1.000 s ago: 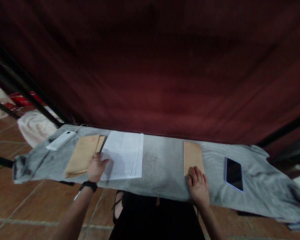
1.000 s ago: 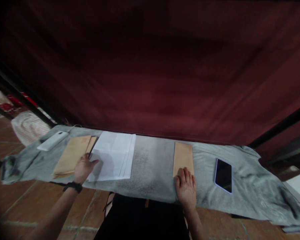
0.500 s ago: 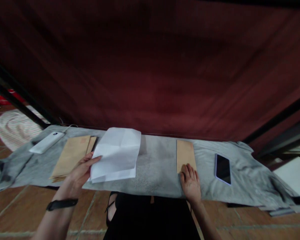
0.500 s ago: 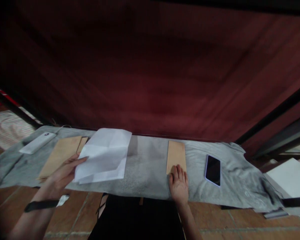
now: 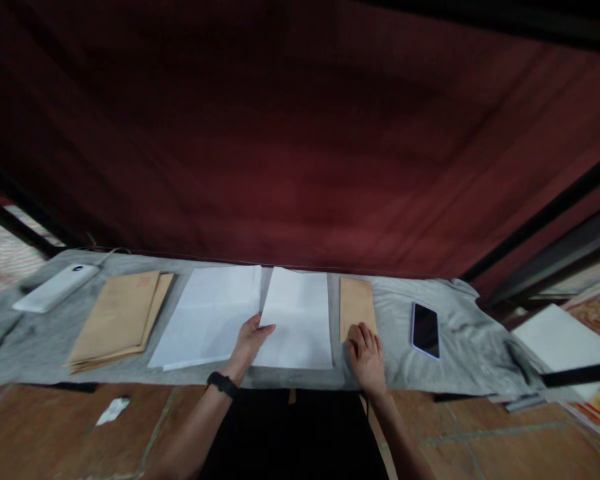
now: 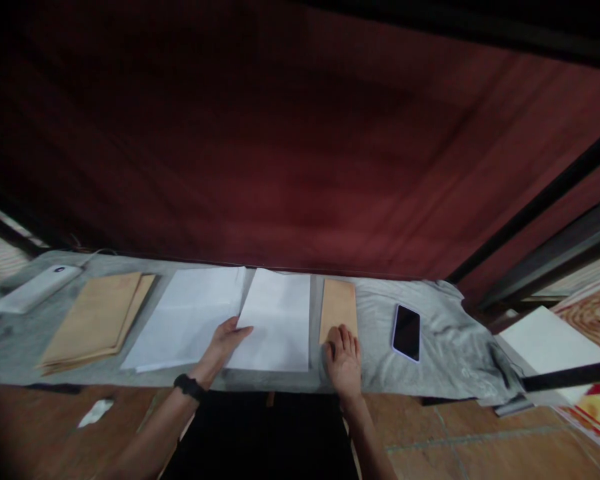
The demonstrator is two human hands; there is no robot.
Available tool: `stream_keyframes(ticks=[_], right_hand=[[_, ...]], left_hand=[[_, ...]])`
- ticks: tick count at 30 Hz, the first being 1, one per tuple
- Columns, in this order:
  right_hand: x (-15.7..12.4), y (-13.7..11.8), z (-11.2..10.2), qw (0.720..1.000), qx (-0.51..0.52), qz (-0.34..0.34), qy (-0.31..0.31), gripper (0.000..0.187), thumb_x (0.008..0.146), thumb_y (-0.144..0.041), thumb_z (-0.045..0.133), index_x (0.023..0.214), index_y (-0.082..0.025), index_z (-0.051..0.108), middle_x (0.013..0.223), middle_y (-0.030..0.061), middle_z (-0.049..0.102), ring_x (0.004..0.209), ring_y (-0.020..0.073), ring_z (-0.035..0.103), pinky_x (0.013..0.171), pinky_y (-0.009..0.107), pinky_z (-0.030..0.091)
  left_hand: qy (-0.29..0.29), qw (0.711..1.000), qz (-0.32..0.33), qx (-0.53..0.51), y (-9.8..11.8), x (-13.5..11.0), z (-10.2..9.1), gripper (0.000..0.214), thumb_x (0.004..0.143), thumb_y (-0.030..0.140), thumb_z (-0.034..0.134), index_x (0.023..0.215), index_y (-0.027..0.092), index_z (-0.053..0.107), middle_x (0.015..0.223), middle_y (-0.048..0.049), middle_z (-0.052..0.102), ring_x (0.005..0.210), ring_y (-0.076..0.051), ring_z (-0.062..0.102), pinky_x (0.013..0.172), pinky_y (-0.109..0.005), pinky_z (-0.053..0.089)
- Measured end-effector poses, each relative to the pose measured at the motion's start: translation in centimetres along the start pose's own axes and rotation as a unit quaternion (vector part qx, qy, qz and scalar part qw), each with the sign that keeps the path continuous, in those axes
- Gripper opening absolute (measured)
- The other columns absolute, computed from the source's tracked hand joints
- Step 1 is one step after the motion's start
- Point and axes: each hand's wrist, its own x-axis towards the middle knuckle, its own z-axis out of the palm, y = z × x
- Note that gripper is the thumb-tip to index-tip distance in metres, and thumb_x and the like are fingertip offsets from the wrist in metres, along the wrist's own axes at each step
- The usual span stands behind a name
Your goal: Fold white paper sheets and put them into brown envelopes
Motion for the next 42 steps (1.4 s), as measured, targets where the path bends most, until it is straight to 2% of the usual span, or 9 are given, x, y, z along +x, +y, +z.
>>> stream_keyframes(ticks=[4, 9, 18, 22, 25, 27, 32, 37, 42], right_hand=[[1.2, -1.0, 0.3, 0.999, 0.049, -0.007, 0.022, 0.046, 0.103, -0.030, 0.036, 0.145, -0.014, 0.046, 0.145, 0.0188, 0.053, 0.136, 0.0303, 0.047, 0.109, 0.054, 0.041], [3.1, -5.3, 1.3, 0.991, 0.118, -0.069, -0.001, 0.052, 0.103, -0.030, 0.036, 0.153, -0.018, 0.037, 0.155, 0.0152, 0.044, 0.143, 0.0272, 0.040, 0.113, 0.051, 0.041], [3.1, -9.0, 3.3, 0.989, 0.023, -0.108, -0.100, 0.051, 0.102, -0.031, 0.043, 0.151, -0.019, 0.044, 0.159, 0.0121, 0.038, 0.144, 0.0291, 0.040, 0.118, 0.050, 0.031], [2.9, -8.9, 3.2, 0.989, 0.018, -0.121, -0.087, 0.051, 0.102, -0.030, 0.043, 0.152, -0.019, 0.044, 0.160, 0.0126, 0.037, 0.144, 0.0301, 0.039, 0.117, 0.051, 0.032], [2.9, -9.0, 3.2, 0.989, 0.016, -0.124, -0.085, 0.051, 0.102, -0.030, 0.042, 0.151, -0.017, 0.044, 0.160, 0.0138, 0.037, 0.145, 0.0304, 0.038, 0.117, 0.051, 0.032], [2.9, -9.0, 3.2, 0.989, 0.014, -0.123, -0.085, 0.051, 0.102, -0.031, 0.043, 0.151, -0.017, 0.045, 0.160, 0.0142, 0.037, 0.144, 0.0307, 0.039, 0.117, 0.051, 0.031], [2.9, -9.0, 3.3, 0.988, 0.015, -0.126, -0.083, 0.051, 0.102, -0.031, 0.044, 0.151, -0.017, 0.044, 0.160, 0.0142, 0.037, 0.143, 0.0306, 0.040, 0.117, 0.051, 0.031], [2.9, -9.1, 3.1, 0.989, 0.009, -0.126, -0.081, 0.050, 0.102, -0.031, 0.043, 0.150, -0.017, 0.045, 0.159, 0.0141, 0.039, 0.142, 0.0317, 0.041, 0.116, 0.051, 0.032], [3.1, -9.2, 2.9, 0.989, 0.006, -0.126, -0.081, 0.049, 0.102, -0.031, 0.043, 0.148, -0.017, 0.047, 0.157, 0.0142, 0.042, 0.141, 0.0304, 0.043, 0.116, 0.049, 0.032]], left_hand=[[0.026, 0.995, 0.012, 0.091, -1.3, 1.0, 0.4, 0.021, 0.065, 0.026, 0.072, 0.083, 0.019, 0.065, 0.080, -0.0060, 0.076, 0.085, -0.027, 0.073, 0.072, -0.033, 0.056], [0.055, 0.982, 0.012, 0.180, -1.3, 1.9, 0.5, 0.020, 0.068, 0.019, 0.068, 0.087, 0.020, 0.065, 0.086, -0.0066, 0.075, 0.091, -0.027, 0.071, 0.078, -0.032, 0.052], [0.084, 0.954, 0.081, 0.276, 0.1, -0.3, -0.3, 0.050, 0.080, 0.031, 0.068, 0.128, 0.019, 0.060, 0.101, -0.0160, 0.073, 0.099, -0.032, 0.069, 0.089, -0.038, 0.047], [0.149, 0.906, 0.131, 0.374, 1.1, 0.2, -4.3, 0.052, 0.089, 0.037, 0.056, 0.137, 0.015, 0.055, 0.127, -0.0239, 0.061, 0.121, -0.038, 0.056, 0.102, -0.046, 0.041], [0.258, 0.846, 0.070, 0.461, 0.7, 1.6, -8.6, 0.062, 0.092, 0.041, 0.050, 0.144, 0.009, 0.043, 0.147, -0.0296, 0.043, 0.136, -0.043, 0.041, 0.105, -0.056, 0.036], [0.282, 0.813, 0.020, 0.509, -0.2, 2.1, -11.1, 0.065, 0.093, 0.047, 0.049, 0.141, 0.004, 0.046, 0.142, -0.0322, 0.046, 0.137, -0.046, 0.038, 0.103, -0.060, 0.036], [0.273, 0.774, 0.002, 0.571, -1.4, 2.5, -14.6, 0.068, 0.093, 0.059, 0.043, 0.140, 0.010, 0.047, 0.142, -0.0298, 0.047, 0.124, -0.043, 0.051, 0.094, -0.054, 0.043], [0.246, 0.783, -0.034, 0.570, 0.7, 4.6, -18.1, 0.067, 0.091, 0.058, 0.042, 0.135, 0.008, 0.050, 0.131, -0.0298, 0.055, 0.107, -0.040, 0.061, 0.081, -0.045, 0.047], [0.220, 0.761, -0.032, 0.610, 1.6, 6.8, -21.2, 0.067, 0.080, 0.056, 0.054, 0.125, 0.007, 0.054, 0.120, -0.0284, 0.061, 0.114, -0.042, 0.055, 0.086, -0.045, 0.043]])
